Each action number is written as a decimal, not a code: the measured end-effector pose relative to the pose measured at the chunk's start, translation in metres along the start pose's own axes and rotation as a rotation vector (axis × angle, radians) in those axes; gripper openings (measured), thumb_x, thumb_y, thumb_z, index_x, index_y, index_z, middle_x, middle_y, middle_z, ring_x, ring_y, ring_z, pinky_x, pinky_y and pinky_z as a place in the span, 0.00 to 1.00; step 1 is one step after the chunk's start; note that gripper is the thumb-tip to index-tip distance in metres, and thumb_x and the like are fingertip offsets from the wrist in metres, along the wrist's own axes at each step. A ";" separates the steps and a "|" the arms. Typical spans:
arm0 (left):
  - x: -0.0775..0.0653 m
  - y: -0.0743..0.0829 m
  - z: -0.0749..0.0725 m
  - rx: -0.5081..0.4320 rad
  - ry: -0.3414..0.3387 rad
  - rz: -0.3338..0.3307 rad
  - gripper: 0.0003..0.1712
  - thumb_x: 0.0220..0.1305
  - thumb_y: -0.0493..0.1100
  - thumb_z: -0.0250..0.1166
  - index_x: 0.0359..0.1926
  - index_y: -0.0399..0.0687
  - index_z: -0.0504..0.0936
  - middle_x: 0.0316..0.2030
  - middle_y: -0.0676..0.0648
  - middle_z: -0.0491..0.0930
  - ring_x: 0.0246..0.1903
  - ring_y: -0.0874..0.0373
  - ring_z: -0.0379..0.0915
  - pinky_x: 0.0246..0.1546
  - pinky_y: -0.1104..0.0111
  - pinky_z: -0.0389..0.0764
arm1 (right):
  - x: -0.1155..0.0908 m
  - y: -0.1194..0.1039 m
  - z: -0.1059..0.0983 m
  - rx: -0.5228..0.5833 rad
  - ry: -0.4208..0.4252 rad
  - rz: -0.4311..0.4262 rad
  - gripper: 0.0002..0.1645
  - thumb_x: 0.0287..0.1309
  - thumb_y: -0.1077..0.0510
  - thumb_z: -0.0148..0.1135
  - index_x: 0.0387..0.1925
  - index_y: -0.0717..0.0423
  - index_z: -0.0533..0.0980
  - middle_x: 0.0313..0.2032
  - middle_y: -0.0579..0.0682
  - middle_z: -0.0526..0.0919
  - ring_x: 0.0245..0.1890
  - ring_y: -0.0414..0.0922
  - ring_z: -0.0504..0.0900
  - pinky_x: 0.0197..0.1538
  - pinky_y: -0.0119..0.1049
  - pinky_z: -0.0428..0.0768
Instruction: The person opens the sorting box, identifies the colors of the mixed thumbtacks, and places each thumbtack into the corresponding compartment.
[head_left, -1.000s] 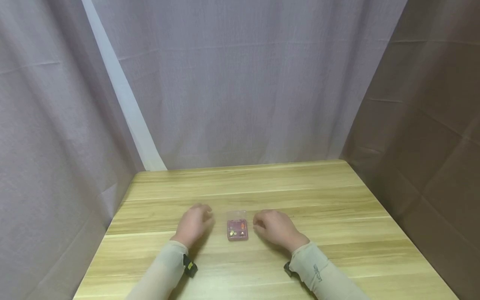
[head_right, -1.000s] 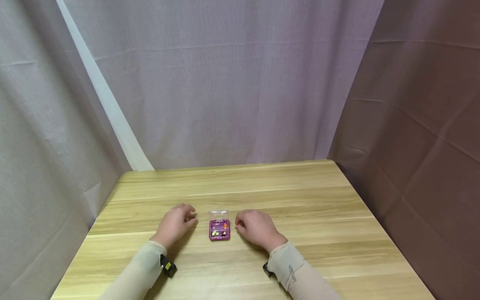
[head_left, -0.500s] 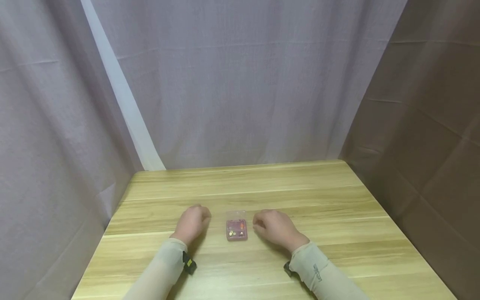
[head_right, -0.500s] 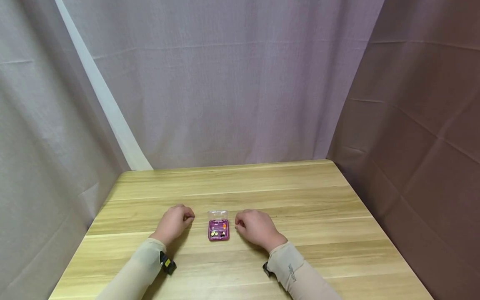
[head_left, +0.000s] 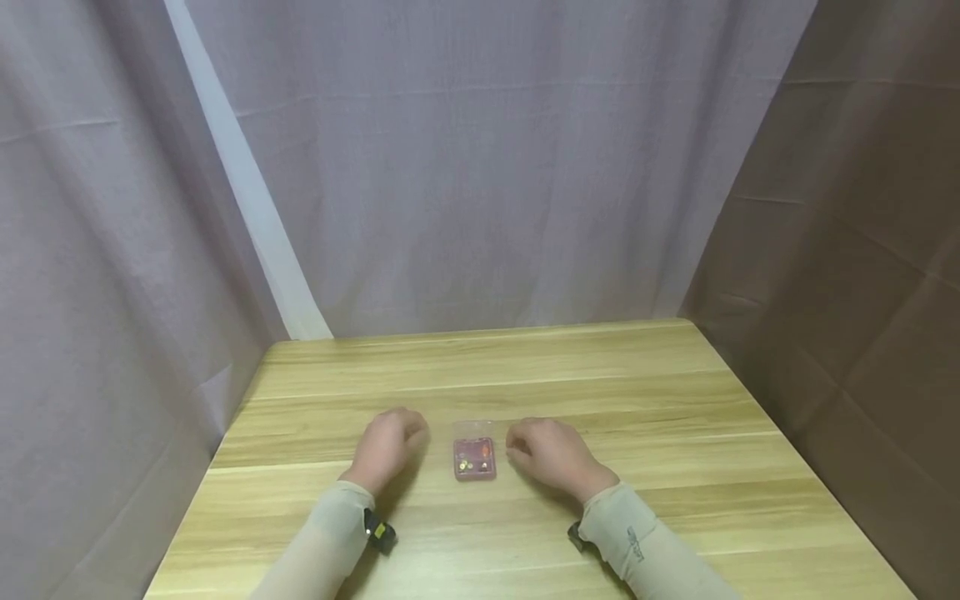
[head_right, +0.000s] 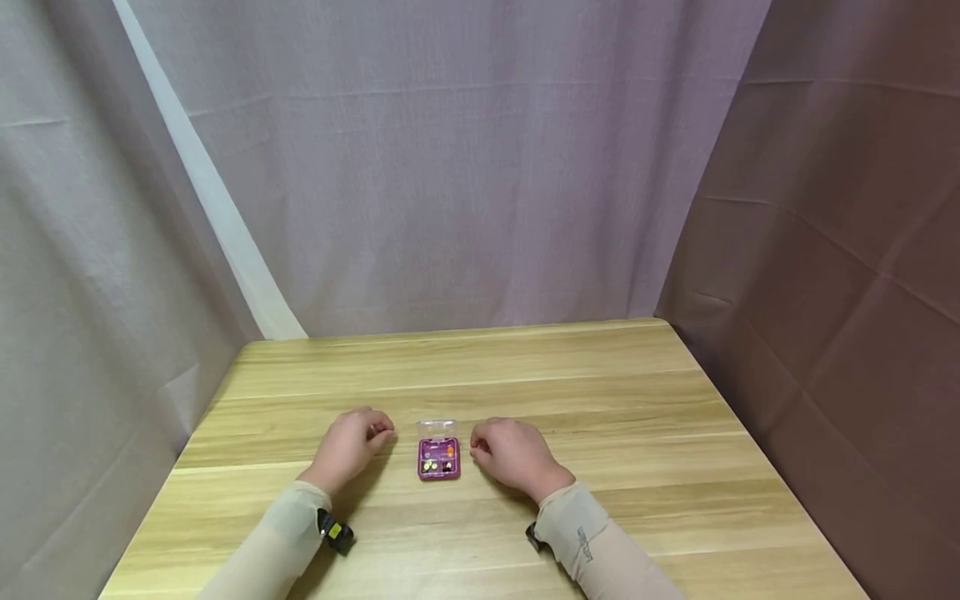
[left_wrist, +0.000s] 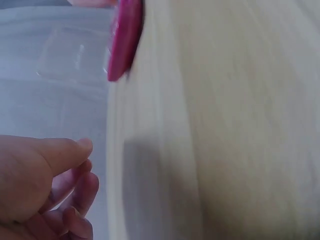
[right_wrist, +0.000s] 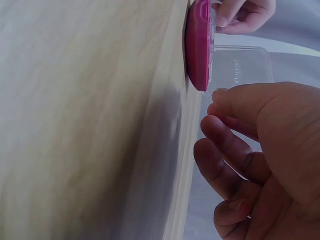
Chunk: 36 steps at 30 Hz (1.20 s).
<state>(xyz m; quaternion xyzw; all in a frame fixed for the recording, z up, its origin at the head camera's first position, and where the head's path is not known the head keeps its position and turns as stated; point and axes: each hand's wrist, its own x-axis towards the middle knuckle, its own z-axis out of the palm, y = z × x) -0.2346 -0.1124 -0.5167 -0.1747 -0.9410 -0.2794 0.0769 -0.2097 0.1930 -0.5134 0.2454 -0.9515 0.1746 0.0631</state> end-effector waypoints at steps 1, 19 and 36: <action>-0.001 0.002 -0.001 -0.015 0.001 0.002 0.05 0.60 0.42 0.67 0.37 0.52 0.87 0.37 0.50 0.86 0.39 0.56 0.77 0.48 0.55 0.81 | 0.000 -0.001 0.000 -0.002 0.001 0.000 0.02 0.58 0.48 0.66 0.33 0.38 0.81 0.33 0.37 0.86 0.33 0.36 0.79 0.41 0.42 0.83; -0.010 0.036 0.016 -0.135 -0.090 -0.006 0.05 0.62 0.49 0.67 0.32 0.56 0.86 0.33 0.56 0.82 0.34 0.61 0.73 0.42 0.57 0.80 | 0.001 -0.010 -0.002 0.003 0.016 -0.015 0.04 0.57 0.47 0.66 0.33 0.39 0.82 0.32 0.37 0.85 0.31 0.35 0.78 0.39 0.41 0.82; -0.009 0.044 0.028 -0.081 -0.110 0.001 0.04 0.60 0.48 0.68 0.33 0.57 0.86 0.33 0.54 0.84 0.34 0.61 0.75 0.42 0.58 0.82 | -0.004 -0.003 -0.001 0.008 0.025 -0.022 0.06 0.58 0.45 0.65 0.32 0.40 0.82 0.31 0.35 0.84 0.30 0.34 0.77 0.37 0.40 0.82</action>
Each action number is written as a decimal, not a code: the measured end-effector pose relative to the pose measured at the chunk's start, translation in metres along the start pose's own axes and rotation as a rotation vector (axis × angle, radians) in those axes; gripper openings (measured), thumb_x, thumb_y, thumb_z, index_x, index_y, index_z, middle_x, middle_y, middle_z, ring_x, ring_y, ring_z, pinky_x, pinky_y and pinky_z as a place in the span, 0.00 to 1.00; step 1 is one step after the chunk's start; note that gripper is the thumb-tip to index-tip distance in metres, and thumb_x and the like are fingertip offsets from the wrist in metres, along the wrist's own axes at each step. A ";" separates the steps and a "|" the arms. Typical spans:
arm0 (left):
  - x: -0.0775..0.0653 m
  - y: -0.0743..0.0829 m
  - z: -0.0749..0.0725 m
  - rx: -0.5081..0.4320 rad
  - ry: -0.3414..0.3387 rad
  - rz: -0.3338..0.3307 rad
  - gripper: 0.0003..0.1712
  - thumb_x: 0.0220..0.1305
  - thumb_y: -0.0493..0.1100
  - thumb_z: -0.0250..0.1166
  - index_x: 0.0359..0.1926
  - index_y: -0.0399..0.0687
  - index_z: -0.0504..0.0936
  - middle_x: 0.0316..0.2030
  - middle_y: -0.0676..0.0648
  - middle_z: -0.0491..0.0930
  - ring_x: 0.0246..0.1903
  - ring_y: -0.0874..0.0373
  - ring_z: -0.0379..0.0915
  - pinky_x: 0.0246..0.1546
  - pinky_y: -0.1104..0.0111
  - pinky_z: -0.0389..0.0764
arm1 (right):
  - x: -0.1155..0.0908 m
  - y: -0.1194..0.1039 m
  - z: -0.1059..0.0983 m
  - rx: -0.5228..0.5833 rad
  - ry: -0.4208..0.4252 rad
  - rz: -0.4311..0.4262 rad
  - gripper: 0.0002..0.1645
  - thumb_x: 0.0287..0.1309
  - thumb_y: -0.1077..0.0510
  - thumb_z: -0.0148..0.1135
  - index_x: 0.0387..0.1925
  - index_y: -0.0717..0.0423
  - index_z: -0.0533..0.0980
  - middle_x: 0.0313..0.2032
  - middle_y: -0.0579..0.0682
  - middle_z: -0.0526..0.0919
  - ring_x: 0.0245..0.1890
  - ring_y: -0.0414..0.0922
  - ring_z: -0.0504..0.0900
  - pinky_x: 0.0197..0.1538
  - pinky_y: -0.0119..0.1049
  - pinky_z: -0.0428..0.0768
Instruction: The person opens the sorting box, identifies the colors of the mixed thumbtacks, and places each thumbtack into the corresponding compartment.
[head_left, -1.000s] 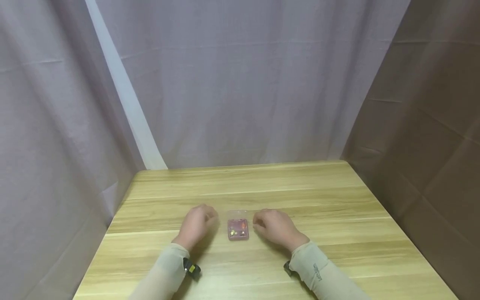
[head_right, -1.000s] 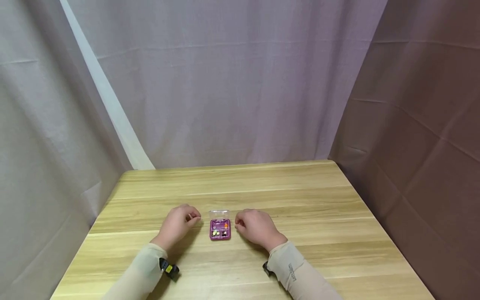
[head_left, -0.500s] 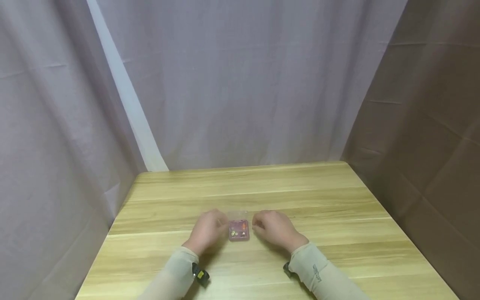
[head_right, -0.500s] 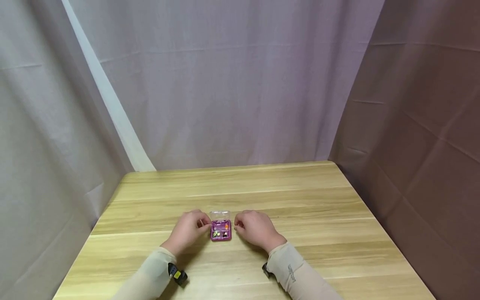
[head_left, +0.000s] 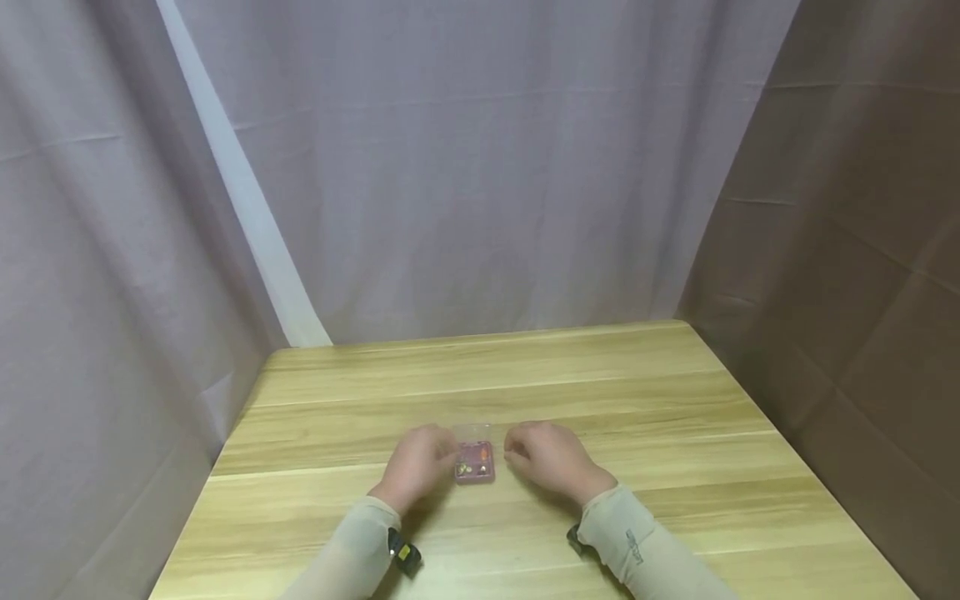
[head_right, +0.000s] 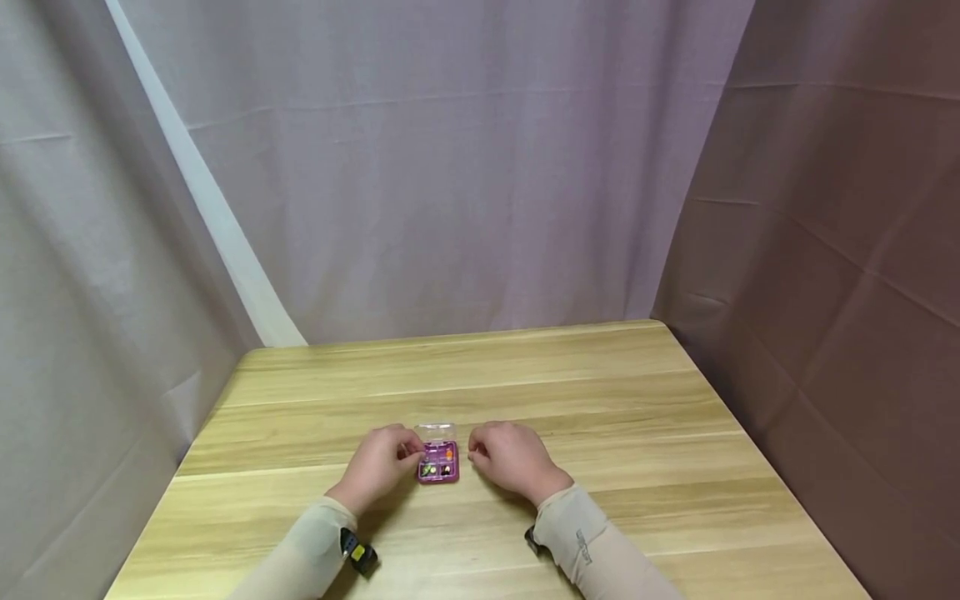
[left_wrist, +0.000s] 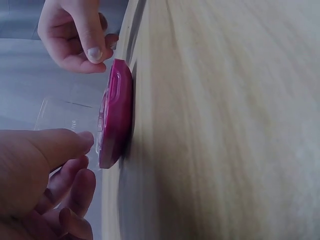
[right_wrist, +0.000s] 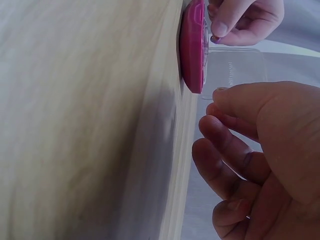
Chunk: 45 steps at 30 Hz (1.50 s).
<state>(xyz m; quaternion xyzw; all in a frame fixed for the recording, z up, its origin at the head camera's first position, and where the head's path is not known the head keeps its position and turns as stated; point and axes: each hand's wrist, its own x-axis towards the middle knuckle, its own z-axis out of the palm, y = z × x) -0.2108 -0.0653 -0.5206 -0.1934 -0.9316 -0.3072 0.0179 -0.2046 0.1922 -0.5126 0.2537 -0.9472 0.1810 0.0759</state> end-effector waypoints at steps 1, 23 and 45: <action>0.000 0.000 0.000 0.003 0.002 0.004 0.04 0.60 0.48 0.68 0.34 0.57 0.86 0.33 0.54 0.84 0.34 0.61 0.75 0.42 0.58 0.82 | 0.000 0.000 0.000 -0.001 -0.001 0.000 0.06 0.58 0.45 0.65 0.32 0.40 0.82 0.31 0.35 0.84 0.30 0.34 0.77 0.37 0.40 0.82; -0.011 -0.024 -0.018 -0.055 0.113 -0.038 0.18 0.64 0.53 0.64 0.52 0.54 0.81 0.41 0.51 0.85 0.37 0.61 0.77 0.42 0.58 0.84 | 0.004 -0.005 -0.001 0.044 -0.042 0.022 0.17 0.58 0.42 0.66 0.42 0.47 0.82 0.28 0.36 0.83 0.26 0.32 0.75 0.32 0.36 0.81; 0.011 0.003 -0.016 -0.100 0.072 0.048 0.19 0.74 0.55 0.52 0.55 0.57 0.82 0.55 0.50 0.82 0.55 0.54 0.73 0.59 0.48 0.75 | 0.009 -0.015 0.008 0.122 -0.158 0.024 0.09 0.58 0.41 0.65 0.27 0.37 0.80 0.21 0.32 0.79 0.20 0.33 0.73 0.27 0.34 0.77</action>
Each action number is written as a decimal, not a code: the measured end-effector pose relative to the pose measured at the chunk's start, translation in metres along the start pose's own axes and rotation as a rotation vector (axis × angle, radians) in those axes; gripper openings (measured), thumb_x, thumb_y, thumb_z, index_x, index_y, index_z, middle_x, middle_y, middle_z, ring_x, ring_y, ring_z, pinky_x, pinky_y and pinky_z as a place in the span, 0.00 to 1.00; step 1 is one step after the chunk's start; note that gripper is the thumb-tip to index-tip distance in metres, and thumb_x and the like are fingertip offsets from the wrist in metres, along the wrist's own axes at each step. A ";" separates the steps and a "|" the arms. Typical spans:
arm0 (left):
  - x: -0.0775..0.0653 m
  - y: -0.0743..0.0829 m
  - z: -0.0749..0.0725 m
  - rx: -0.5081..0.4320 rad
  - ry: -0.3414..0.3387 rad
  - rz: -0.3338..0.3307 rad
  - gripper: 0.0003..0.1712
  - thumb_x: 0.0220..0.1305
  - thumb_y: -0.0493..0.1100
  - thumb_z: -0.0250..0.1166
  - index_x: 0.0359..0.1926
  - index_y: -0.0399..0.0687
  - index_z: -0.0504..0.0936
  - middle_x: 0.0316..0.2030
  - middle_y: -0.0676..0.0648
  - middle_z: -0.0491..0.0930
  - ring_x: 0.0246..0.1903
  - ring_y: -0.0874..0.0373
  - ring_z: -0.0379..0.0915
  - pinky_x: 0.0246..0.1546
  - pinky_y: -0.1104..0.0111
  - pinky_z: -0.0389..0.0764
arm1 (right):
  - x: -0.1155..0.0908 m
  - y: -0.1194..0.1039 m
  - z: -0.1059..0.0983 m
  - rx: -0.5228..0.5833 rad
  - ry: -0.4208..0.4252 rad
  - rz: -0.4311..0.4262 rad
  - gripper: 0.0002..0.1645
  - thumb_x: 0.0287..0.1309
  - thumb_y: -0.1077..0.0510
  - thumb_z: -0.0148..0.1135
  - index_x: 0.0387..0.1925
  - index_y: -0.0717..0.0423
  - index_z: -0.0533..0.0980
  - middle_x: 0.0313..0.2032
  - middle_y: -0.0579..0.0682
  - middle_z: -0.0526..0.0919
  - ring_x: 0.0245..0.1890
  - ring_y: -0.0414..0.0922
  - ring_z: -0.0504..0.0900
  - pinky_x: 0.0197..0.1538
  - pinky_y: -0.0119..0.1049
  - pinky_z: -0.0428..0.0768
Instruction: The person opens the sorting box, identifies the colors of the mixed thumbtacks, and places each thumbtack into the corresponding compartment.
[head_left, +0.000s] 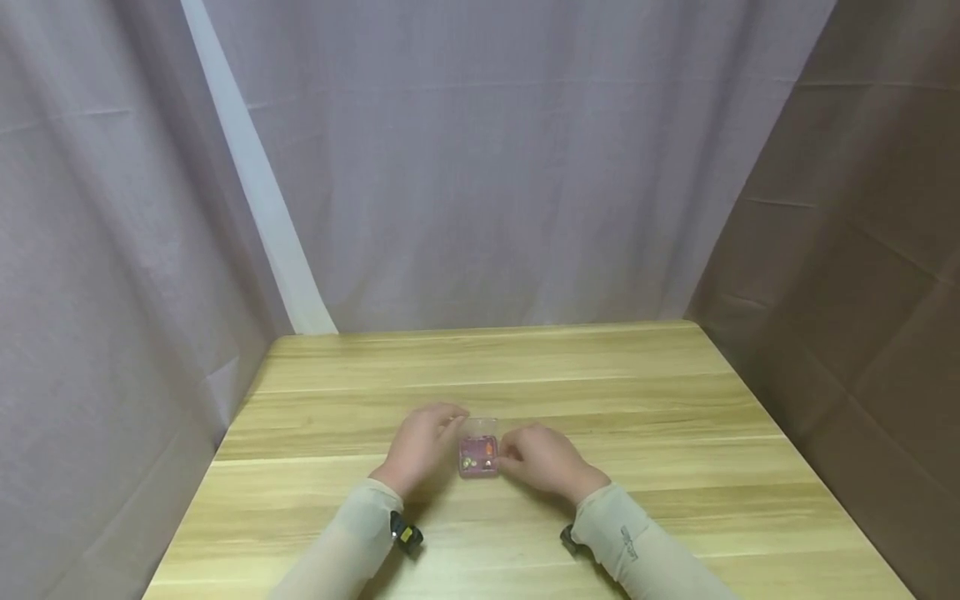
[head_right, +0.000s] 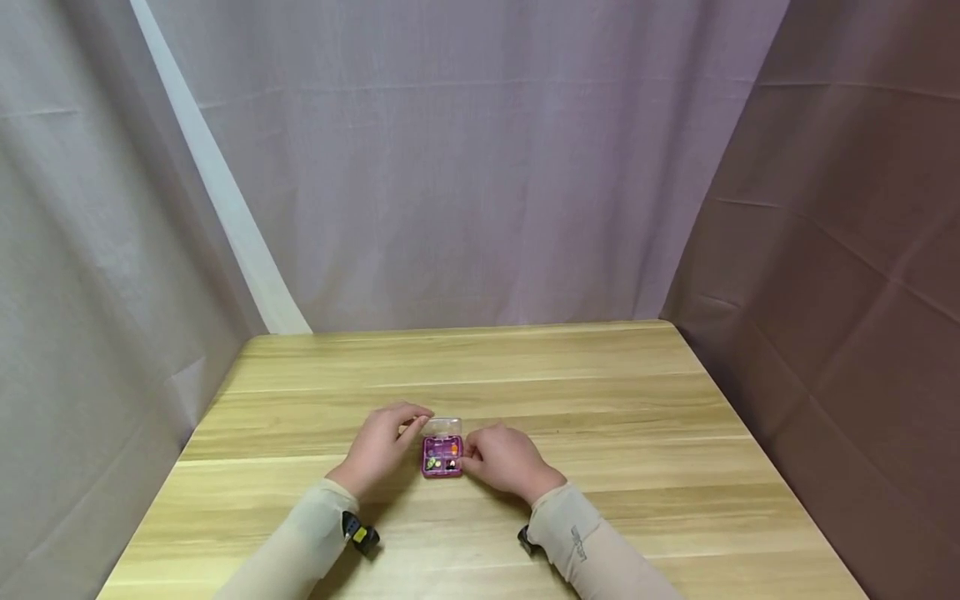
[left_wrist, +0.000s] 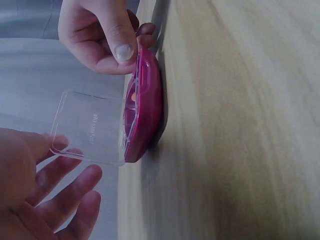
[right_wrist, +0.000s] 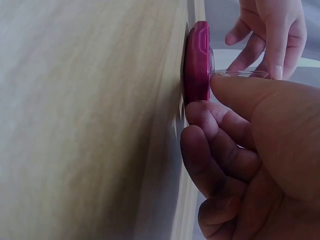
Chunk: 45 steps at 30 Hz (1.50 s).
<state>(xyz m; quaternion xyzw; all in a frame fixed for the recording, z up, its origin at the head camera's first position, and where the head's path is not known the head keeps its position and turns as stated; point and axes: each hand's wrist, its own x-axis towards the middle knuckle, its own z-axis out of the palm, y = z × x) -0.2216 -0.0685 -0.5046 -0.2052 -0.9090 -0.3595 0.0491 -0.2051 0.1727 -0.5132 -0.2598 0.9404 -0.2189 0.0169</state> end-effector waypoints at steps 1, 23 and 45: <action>0.000 0.001 0.000 0.009 -0.001 0.001 0.19 0.73 0.56 0.52 0.54 0.57 0.82 0.54 0.50 0.83 0.55 0.54 0.73 0.58 0.49 0.76 | 0.000 0.000 0.000 0.001 -0.002 0.002 0.09 0.59 0.41 0.65 0.27 0.37 0.80 0.21 0.32 0.79 0.19 0.34 0.73 0.26 0.34 0.77; -0.010 -0.001 -0.003 -0.078 -0.021 -0.023 0.15 0.71 0.54 0.56 0.50 0.60 0.86 0.50 0.54 0.85 0.48 0.60 0.78 0.53 0.52 0.81 | -0.001 -0.001 0.001 0.058 -0.013 0.014 0.09 0.58 0.42 0.65 0.26 0.37 0.79 0.20 0.32 0.79 0.20 0.35 0.74 0.28 0.35 0.78; -0.032 -0.001 0.006 -0.137 -0.070 0.112 0.12 0.66 0.46 0.63 0.49 0.62 0.86 0.49 0.58 0.86 0.48 0.66 0.77 0.53 0.52 0.80 | -0.004 0.004 0.007 0.065 -0.021 0.023 0.09 0.59 0.42 0.64 0.27 0.38 0.80 0.22 0.33 0.80 0.20 0.35 0.75 0.29 0.35 0.78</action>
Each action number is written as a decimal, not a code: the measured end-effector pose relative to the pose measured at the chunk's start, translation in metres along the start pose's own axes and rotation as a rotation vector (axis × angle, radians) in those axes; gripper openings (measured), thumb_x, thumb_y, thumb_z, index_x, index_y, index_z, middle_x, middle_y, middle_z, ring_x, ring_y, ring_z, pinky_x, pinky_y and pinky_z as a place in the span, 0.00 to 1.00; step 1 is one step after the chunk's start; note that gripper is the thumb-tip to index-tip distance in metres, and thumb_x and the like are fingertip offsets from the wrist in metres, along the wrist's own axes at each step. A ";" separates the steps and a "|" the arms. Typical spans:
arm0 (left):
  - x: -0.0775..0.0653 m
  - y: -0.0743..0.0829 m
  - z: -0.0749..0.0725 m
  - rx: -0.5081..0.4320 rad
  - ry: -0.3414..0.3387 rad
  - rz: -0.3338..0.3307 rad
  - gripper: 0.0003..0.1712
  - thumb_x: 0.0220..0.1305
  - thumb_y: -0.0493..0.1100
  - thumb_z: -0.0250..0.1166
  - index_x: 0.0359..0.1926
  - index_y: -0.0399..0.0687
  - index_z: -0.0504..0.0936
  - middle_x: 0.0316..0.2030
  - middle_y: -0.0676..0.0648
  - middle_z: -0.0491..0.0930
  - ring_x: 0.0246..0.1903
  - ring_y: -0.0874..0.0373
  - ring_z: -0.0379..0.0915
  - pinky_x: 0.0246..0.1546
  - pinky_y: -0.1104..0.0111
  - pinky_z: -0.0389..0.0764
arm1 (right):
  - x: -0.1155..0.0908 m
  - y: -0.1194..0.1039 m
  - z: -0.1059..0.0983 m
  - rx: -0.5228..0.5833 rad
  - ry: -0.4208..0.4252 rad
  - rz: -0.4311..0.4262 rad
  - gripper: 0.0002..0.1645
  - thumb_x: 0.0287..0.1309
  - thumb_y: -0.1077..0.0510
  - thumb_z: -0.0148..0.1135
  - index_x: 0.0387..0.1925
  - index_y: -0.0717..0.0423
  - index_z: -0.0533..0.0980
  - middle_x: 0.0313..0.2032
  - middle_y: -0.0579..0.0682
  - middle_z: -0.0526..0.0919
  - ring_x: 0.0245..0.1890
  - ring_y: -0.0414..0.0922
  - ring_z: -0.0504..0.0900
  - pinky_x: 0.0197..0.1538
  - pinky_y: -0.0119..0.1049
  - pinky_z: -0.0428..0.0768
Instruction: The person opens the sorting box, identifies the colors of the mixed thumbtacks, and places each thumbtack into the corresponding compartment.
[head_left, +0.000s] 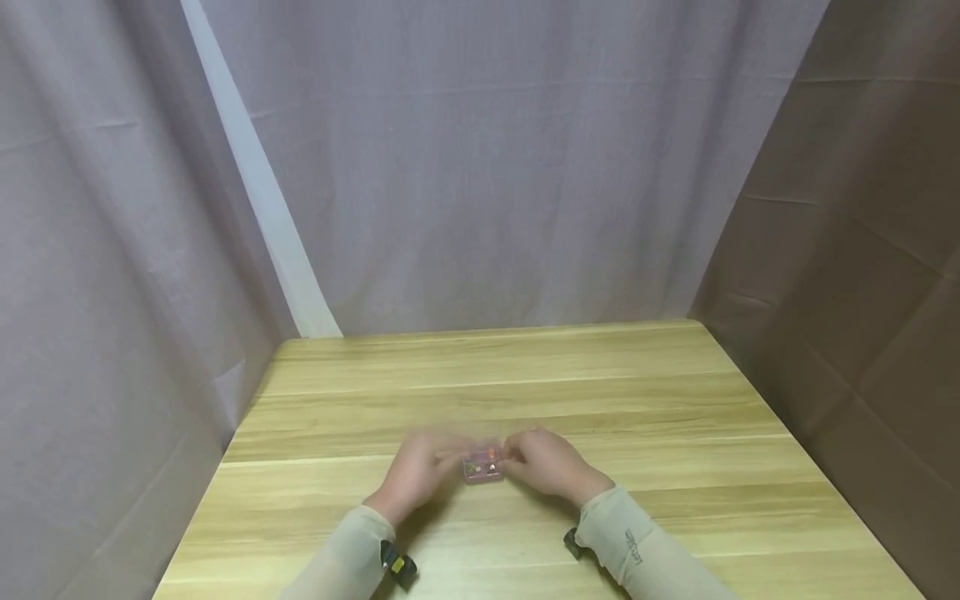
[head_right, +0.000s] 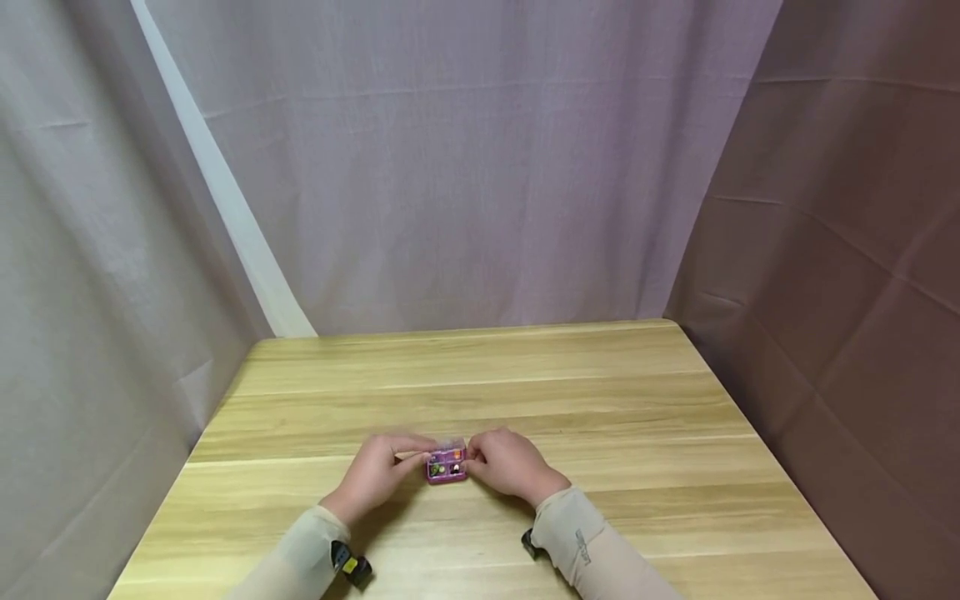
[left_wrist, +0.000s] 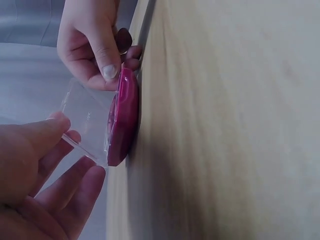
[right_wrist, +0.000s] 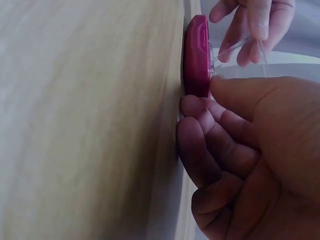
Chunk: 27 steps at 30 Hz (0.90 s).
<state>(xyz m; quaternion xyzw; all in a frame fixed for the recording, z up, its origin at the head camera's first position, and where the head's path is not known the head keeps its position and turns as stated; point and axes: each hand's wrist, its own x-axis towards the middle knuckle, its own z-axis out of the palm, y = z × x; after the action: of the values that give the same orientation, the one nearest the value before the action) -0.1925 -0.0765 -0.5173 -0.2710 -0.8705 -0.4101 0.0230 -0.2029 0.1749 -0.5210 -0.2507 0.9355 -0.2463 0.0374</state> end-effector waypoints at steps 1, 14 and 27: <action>0.000 -0.001 0.001 0.000 -0.003 0.016 0.13 0.66 0.46 0.64 0.50 0.62 0.86 0.50 0.57 0.86 0.49 0.66 0.76 0.54 0.52 0.80 | 0.000 0.000 0.000 -0.001 -0.001 -0.003 0.09 0.60 0.43 0.64 0.28 0.39 0.80 0.23 0.33 0.80 0.21 0.34 0.75 0.30 0.36 0.79; -0.005 -0.005 0.012 0.047 -0.012 0.126 0.14 0.60 0.47 0.69 0.49 0.59 0.86 0.54 0.53 0.84 0.52 0.62 0.76 0.56 0.51 0.79 | 0.001 0.003 0.001 -0.032 0.008 -0.008 0.05 0.62 0.50 0.62 0.33 0.40 0.83 0.31 0.36 0.86 0.32 0.34 0.79 0.44 0.45 0.84; -0.005 -0.004 0.013 0.171 -0.002 0.106 0.12 0.56 0.48 0.71 0.44 0.61 0.88 0.45 0.57 0.88 0.47 0.65 0.78 0.52 0.54 0.81 | 0.000 0.002 0.000 -0.038 0.008 0.002 0.07 0.64 0.48 0.60 0.35 0.41 0.83 0.31 0.36 0.85 0.32 0.35 0.79 0.43 0.45 0.84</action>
<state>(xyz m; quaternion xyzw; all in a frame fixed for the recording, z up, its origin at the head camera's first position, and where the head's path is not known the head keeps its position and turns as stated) -0.1878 -0.0713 -0.5305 -0.3140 -0.8869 -0.3322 0.0669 -0.2037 0.1768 -0.5216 -0.2496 0.9403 -0.2293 0.0290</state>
